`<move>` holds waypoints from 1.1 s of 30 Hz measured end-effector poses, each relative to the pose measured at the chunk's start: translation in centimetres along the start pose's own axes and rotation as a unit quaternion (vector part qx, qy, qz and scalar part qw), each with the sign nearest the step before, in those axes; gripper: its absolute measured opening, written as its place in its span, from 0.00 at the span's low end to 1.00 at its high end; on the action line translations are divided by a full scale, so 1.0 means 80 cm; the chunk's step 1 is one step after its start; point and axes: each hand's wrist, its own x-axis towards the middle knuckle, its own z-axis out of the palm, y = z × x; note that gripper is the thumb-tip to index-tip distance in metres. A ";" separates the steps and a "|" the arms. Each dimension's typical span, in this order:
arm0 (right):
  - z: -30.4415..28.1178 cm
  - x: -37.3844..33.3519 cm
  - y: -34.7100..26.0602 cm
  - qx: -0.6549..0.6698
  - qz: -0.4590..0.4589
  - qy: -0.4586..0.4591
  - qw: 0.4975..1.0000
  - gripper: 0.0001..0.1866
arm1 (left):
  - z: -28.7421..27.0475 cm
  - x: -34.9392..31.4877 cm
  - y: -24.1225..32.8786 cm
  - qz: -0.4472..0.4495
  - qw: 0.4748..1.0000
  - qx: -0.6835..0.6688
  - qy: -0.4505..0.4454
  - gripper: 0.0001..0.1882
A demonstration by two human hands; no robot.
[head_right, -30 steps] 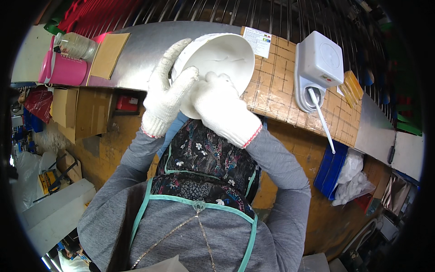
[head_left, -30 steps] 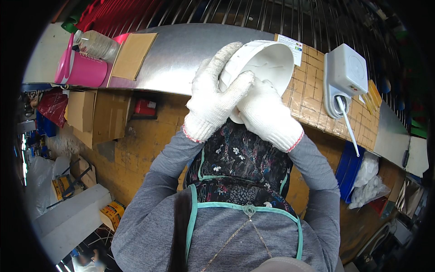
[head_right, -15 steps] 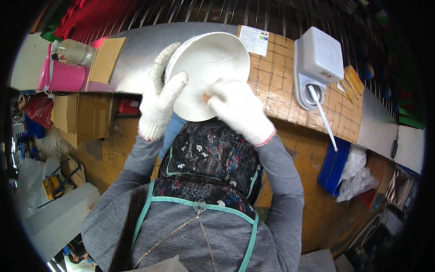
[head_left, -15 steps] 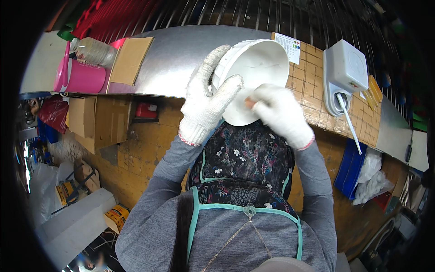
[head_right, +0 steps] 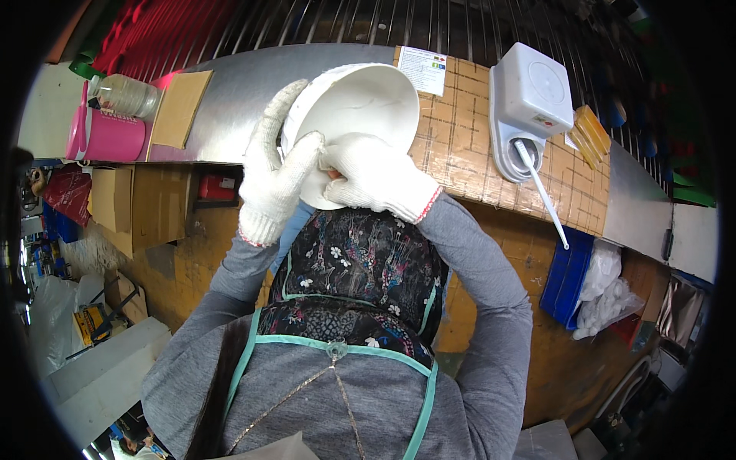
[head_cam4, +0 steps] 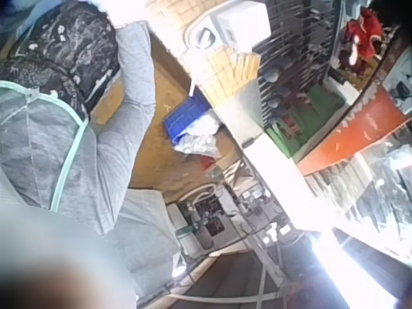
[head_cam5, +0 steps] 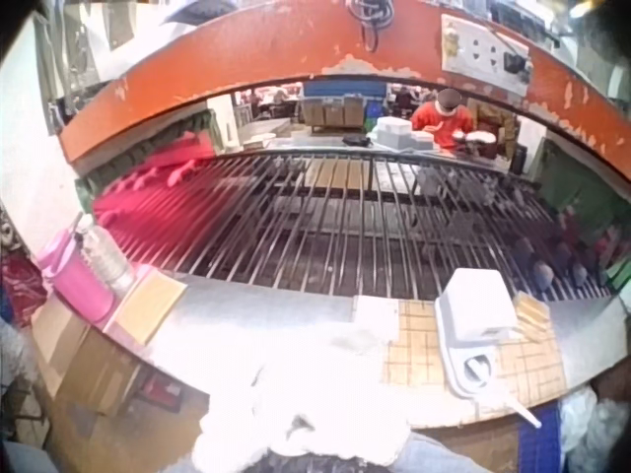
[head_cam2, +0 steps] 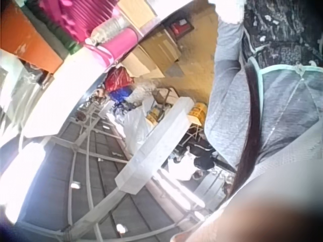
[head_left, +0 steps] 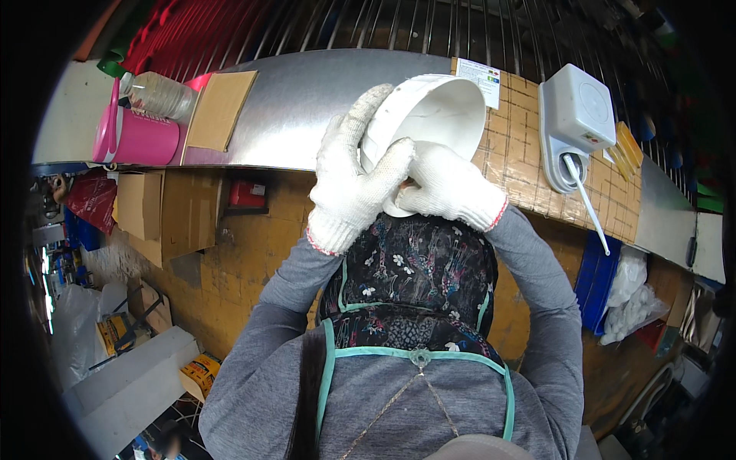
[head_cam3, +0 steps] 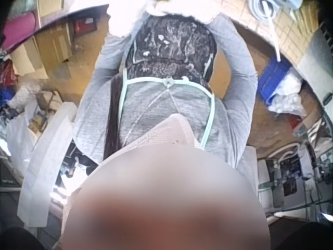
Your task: The person uses a small brush to clean the sole of a sandal, then sets it aside. They pick up a white bowl and wipe its interior and exterior with a cloth, rotating the bowl to reach different areas. The person continues wiping the bowl and then places it on a nearby surface.
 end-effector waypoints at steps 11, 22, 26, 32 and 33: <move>0.011 -0.008 -0.009 -0.194 -0.067 0.047 0.978 0.12 | 0.004 -0.002 0.004 0.000 0.999 0.045 -0.016 0.33; 0.005 -0.010 0.030 0.229 0.072 -0.018 0.971 0.08 | -0.003 -0.002 -0.007 -0.040 0.997 -0.069 -0.016 0.36; 0.026 -0.019 0.058 0.637 0.091 0.169 0.746 0.11 | -0.008 -0.001 -0.009 -0.054 0.992 -0.102 -0.041 0.38; 0.009 -0.024 0.062 0.824 -0.046 0.274 0.493 0.23 | -0.008 0.007 -0.014 -0.094 0.977 -0.186 -0.047 0.40; -0.004 -0.023 0.062 0.839 -0.058 0.257 0.476 0.28 | -0.008 0.008 -0.013 -0.085 0.978 -0.182 -0.048 0.40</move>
